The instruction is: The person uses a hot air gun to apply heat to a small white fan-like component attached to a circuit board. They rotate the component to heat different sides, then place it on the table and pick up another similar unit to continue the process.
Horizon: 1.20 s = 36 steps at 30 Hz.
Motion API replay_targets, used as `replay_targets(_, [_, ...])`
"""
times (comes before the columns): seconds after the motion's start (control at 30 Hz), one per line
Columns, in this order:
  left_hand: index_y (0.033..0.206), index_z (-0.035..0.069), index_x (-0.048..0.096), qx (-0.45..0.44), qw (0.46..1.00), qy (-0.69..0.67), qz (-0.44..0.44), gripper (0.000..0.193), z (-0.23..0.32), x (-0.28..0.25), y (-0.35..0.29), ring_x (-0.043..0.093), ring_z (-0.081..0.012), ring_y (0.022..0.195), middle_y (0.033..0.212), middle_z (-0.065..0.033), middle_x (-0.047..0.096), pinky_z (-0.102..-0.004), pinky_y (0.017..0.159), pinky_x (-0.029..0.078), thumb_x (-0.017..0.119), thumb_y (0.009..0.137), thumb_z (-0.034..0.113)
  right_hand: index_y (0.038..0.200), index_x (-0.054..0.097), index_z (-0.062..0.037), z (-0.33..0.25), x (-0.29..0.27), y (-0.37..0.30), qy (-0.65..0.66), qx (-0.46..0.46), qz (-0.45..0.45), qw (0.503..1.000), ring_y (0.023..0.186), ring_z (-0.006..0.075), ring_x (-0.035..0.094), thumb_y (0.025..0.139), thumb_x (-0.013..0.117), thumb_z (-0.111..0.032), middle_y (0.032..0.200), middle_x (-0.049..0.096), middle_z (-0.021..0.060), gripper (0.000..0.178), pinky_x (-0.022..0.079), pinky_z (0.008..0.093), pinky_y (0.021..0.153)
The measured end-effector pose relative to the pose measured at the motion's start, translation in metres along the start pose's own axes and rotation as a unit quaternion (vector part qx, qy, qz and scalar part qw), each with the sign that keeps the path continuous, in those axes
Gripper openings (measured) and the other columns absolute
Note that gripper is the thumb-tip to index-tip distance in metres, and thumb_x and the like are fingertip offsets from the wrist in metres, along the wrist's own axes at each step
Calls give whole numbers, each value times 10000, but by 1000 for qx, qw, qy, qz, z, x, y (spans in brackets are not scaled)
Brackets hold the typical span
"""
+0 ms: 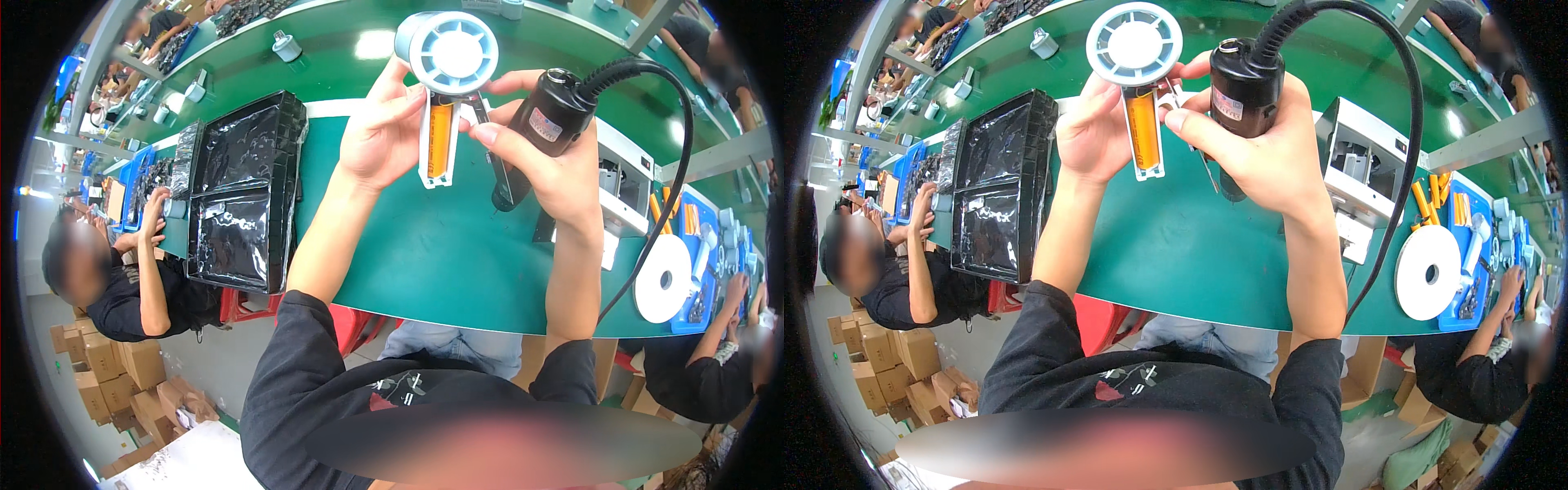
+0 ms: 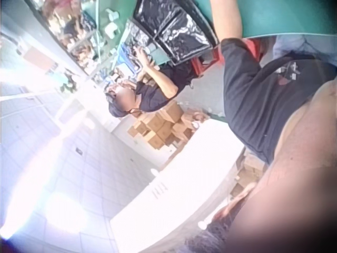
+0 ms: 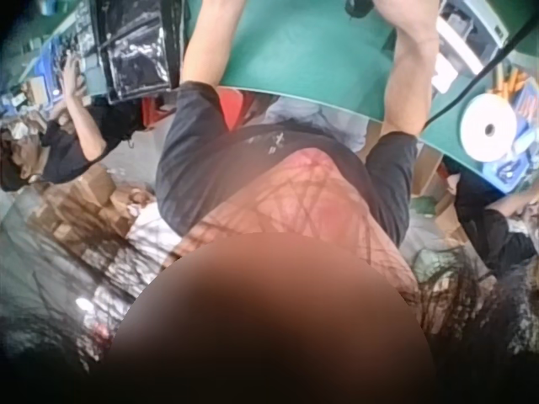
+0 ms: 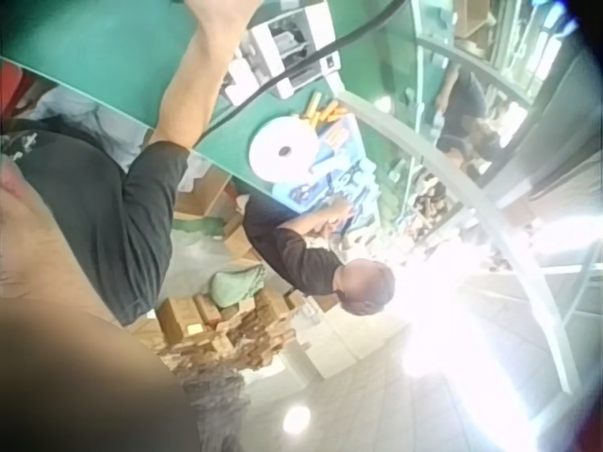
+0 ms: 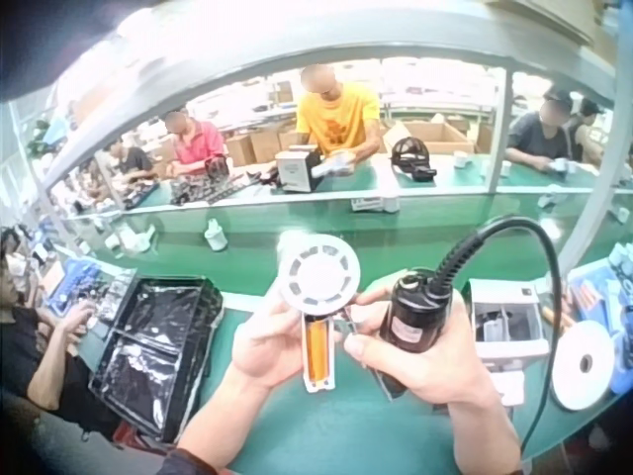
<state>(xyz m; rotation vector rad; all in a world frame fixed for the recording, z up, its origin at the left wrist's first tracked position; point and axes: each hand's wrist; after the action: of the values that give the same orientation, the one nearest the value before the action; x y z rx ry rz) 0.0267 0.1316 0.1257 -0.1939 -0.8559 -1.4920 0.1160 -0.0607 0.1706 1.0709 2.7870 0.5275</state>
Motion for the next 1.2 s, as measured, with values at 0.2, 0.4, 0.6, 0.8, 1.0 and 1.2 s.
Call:
replay_targets(0.2, [1527, 37, 321, 20, 999, 21, 45, 593, 3, 10, 1, 597, -341, 1234, 1394, -228, 547, -486, 1049, 500, 554, 990, 135, 1167, 640, 18, 1, 3, 1, -13, 0, -6, 1000, 769, 120, 707, 819, 821, -60, 880, 766, 110, 400, 549, 254, 684])
replay_targets(0.4, [1526, 99, 302, 18, 1000, -17, 19, 579, -1, 4, 4, 645, -329, 1146, 1300, -180, 586, -488, 982, 548, 554, 1005, 72, 1168, 647, 17, 0, 1, 1, -40, 1, -20, 999, 772, 121, 707, 802, 833, -55, 870, 761, 99, 416, 548, 251, 688])
replay_targets(0.6, [1541, 50, 327, 14, 1000, 17, 8, 602, 1, -1, 2, 608, -314, 1207, 1401, -253, 550, -460, 995, 528, 555, 994, 152, 1164, 638, 22, 1, 0, 4, -15, 14, -31, 999, 807, 148, 719, 816, 806, -62, 880, 764, 114, 396, 557, 271, 724])
replay_targets(0.8, [1545, 58, 315, -6, 1000, 17, -12, 579, 4, 8, 2, 639, -310, 1161, 1382, -268, 563, -439, 980, 542, 542, 1026, 178, 1166, 618, 32, 6, -12, 6, 45, 41, -64, 996, 902, 218, 743, 862, 746, -95, 948, 764, 169, 353, 567, 325, 821])
replay_targets(1.0, [1557, 66, 291, -2, 994, 103, 31, 596, 1, 12, -1, 686, -271, 1092, 1343, -205, 599, -401, 970, 572, 562, 1053, 233, 1150, 635, 10, 11, -15, 8, 150, 83, -53, 984, 832, 205, 756, 869, 764, -118, 924, 758, 149, 335, 591, 291, 722])
replay_targets(1.2, [1555, 61, 300, -12, 993, 101, 54, 599, -1, 16, -1, 678, -253, 1109, 1341, -194, 592, -373, 963, 590, 566, 1053, 252, 1175, 619, 3, 17, -22, 11, 233, 120, -87, 961, 824, 216, 757, 891, 740, -143, 941, 754, 164, 342, 587, 286, 702])
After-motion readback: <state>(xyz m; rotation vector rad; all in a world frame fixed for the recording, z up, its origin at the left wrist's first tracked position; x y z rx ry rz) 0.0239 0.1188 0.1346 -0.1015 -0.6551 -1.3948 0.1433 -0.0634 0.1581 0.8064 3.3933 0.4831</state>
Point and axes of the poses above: each hand's wrist, its own y-axis towards the middle knuckle, its own x-axis out of the palm, z = x × y
